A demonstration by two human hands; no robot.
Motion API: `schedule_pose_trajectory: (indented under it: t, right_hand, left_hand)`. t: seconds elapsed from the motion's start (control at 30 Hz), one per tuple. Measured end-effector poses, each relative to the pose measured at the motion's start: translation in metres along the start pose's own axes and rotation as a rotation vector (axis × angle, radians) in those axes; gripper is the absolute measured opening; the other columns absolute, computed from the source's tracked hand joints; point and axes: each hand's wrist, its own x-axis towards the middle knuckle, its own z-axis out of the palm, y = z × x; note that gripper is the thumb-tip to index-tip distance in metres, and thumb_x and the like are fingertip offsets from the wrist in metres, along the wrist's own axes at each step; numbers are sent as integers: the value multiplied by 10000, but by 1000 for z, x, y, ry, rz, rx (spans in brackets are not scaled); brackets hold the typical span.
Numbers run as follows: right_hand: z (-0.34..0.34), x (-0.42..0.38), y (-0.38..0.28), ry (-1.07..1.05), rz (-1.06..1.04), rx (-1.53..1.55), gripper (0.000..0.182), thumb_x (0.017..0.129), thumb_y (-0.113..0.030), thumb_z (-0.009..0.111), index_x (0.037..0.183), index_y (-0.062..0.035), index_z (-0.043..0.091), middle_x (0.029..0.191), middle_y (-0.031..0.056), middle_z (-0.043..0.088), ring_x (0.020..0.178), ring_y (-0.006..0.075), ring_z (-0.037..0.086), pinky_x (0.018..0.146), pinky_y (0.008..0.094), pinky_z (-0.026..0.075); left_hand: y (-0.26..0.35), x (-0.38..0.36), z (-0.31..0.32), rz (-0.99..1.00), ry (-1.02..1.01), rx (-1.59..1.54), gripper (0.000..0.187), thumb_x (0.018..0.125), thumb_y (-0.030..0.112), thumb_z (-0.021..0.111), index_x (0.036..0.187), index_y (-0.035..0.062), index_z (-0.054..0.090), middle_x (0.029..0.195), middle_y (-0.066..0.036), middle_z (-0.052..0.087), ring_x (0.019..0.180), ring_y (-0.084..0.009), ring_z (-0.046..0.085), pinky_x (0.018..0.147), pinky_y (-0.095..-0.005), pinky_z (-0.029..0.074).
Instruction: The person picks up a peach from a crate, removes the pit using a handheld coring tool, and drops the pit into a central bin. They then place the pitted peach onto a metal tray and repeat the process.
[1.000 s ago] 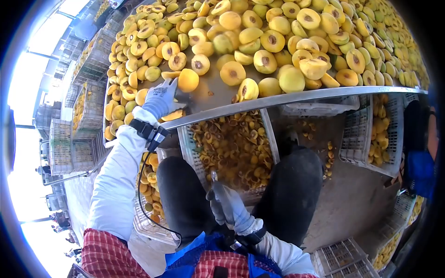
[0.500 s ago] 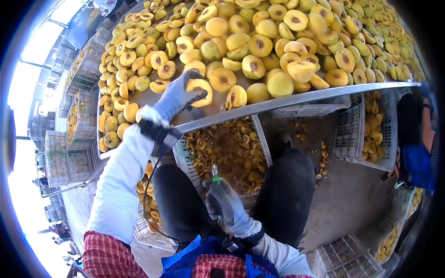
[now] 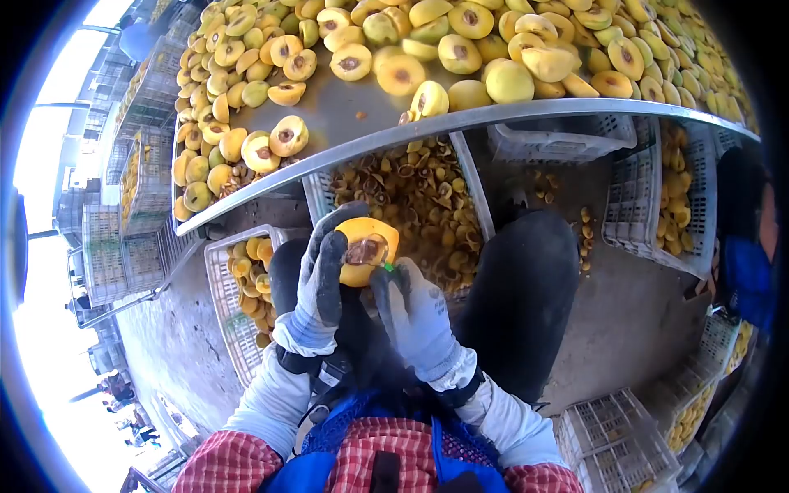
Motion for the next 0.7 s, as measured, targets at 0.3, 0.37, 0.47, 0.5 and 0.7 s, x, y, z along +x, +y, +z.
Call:
schedule_pose_trajectory:
  t: [0.3,0.37,0.47,0.5,0.7]
  right_hand:
    - [28,-39,33,-7,-156,3,219,925,-121,473,1067,45,496,847,184,607,728,278,617,636,360,474]
    - [23,-42,23,-121,-8,186,185,931,-90,491,1065,37,498,867,146,579,702,260,574,635,356,470]
    - [8,-46,14,-466,485,838,254,952,-258,467,1018,-19,520,792,83,545,635,186,531,569,293,439]
    - [8,-47,13,-518,655,1235,323,952,-357,448,1006,-47,521,750,58,522,586,156,501,517,270,414]
    - [11,-43,9,-639,938,1806,522,906,-591,417,837,-78,477,509,5,417,327,76,367,286,205,313]
  left_hand:
    - [-18,-33,0,132,88,102,341,929,206,556,1181,-23,547,1153,-93,569,1026,-150,547,899,-274,434]
    - [-12,-34,0,130,27,55,346,928,211,560,1175,-31,549,1146,-94,573,1003,-145,560,882,-270,446]
    - [-7,-33,2,33,-52,68,445,920,320,558,1201,-24,531,1061,-89,615,886,-139,606,808,-264,483]
    - [-4,-32,3,-44,-87,25,433,923,315,541,1190,-26,540,1033,-90,625,833,-126,604,767,-245,485]
    - [-33,-31,-6,-236,-36,-408,390,945,279,517,1174,-37,528,1057,-123,616,915,-197,614,830,-322,504]
